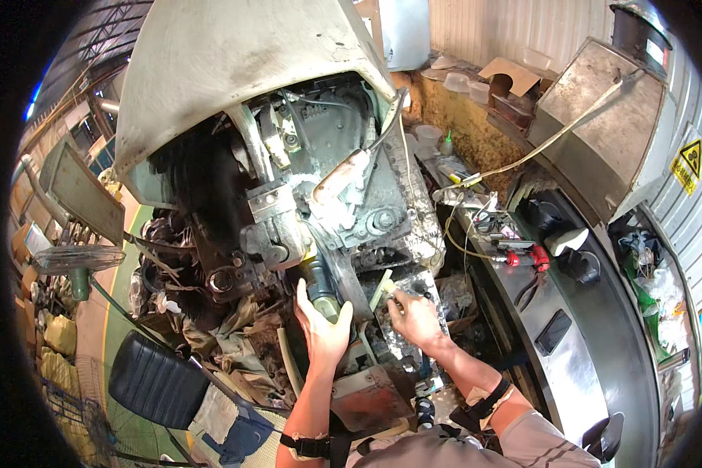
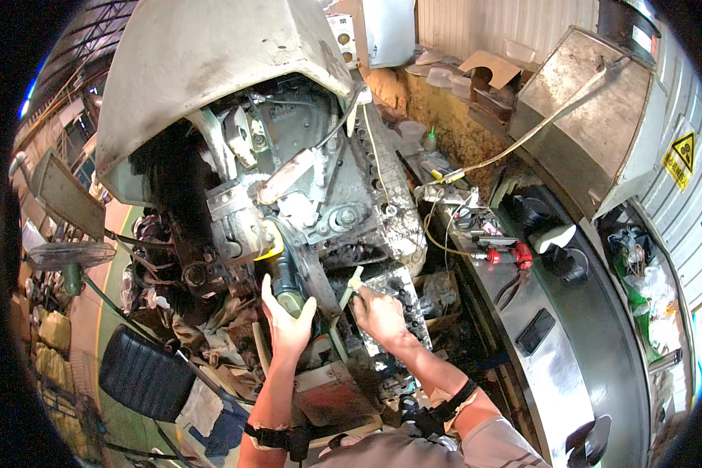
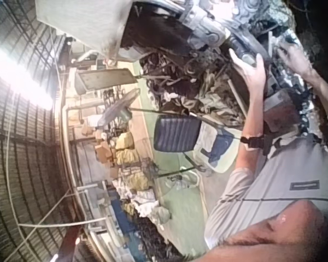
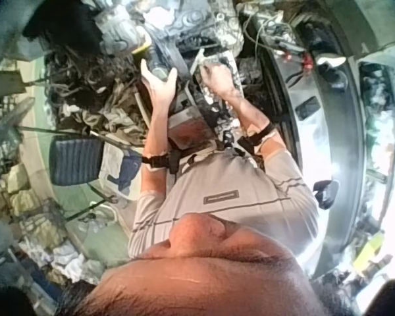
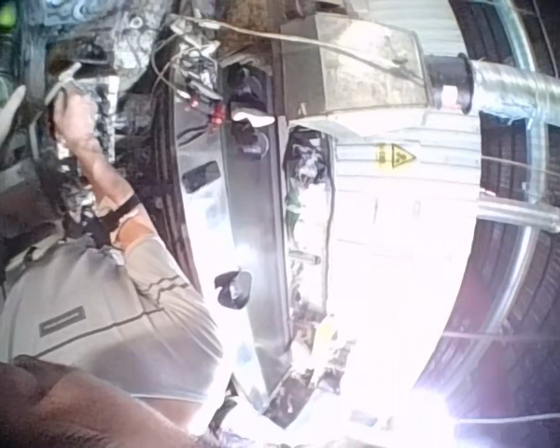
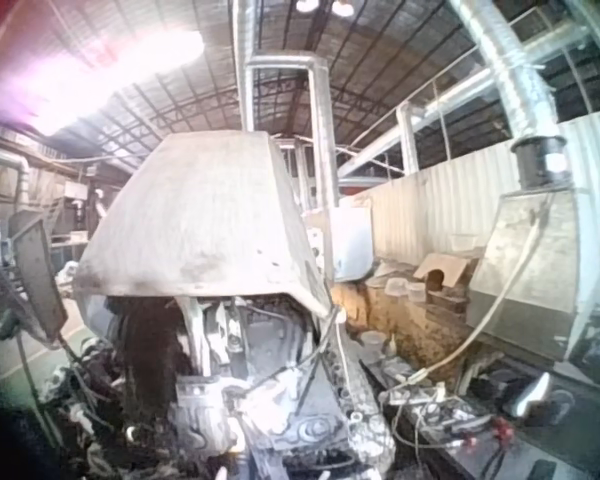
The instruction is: Operating an industrial machine to perform shoe lasting on black shoe uppers.
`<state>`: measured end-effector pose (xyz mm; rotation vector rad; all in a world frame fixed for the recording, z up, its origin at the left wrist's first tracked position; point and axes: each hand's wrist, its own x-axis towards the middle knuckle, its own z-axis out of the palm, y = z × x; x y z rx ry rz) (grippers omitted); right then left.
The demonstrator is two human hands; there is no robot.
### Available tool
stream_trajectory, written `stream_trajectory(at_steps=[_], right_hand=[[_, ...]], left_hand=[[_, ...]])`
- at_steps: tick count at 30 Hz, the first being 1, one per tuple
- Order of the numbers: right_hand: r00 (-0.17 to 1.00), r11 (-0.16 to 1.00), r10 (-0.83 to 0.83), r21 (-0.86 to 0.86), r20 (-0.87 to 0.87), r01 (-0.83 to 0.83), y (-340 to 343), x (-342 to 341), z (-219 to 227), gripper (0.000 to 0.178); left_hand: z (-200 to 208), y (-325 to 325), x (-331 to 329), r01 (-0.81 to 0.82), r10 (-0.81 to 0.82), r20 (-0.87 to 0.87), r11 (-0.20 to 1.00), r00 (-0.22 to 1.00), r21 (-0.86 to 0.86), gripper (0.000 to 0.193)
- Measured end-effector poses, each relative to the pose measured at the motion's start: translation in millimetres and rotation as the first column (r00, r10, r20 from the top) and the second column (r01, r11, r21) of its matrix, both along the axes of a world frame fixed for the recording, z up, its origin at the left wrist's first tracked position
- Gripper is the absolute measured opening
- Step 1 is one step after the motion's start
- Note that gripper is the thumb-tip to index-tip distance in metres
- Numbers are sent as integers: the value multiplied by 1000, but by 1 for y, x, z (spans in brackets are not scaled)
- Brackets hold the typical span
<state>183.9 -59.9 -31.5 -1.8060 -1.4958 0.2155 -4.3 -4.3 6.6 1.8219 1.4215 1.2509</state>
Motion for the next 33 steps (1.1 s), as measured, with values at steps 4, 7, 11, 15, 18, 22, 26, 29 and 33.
stream_trajectory(at_steps=[4,7,11,15,18,22,26,29,33], right_hand=[[1000,1000,-21,-18,-1,21,0,0,1,24],[999,999,-35,-29,-32,35,1,1,4,23],[1000,1000,-4,2,-23,4,12,3,-2,32],[715,936,274,8,-643,-351,20,-47,36,94],[896,906,418,-5,-152,-424,29,-93,64,111],[953,961,245,-83,-180,-263,26,-110,66,127],[946,965,236,-59,-221,-255,26,-108,66,131],[853,950,255,-47,-456,-309,17,-118,88,130],[790,916,113,-244,-603,-318,-38,-118,121,124]], left_hand=[[1,3,-8,68,-64,59,996,996,-62,91],[2,6,-13,112,-106,122,993,987,-46,87],[7,15,-20,161,-152,85,981,985,-110,86],[3,24,-49,238,-228,199,971,953,-26,65],[-6,32,-69,359,-308,413,932,857,-48,54],[-24,27,-64,343,-291,368,936,883,-83,53],[-22,18,-70,402,-236,541,891,807,-211,54],[-24,6,-84,271,-73,620,934,781,-232,64],[28,9,-97,289,-28,814,941,580,-174,71]])
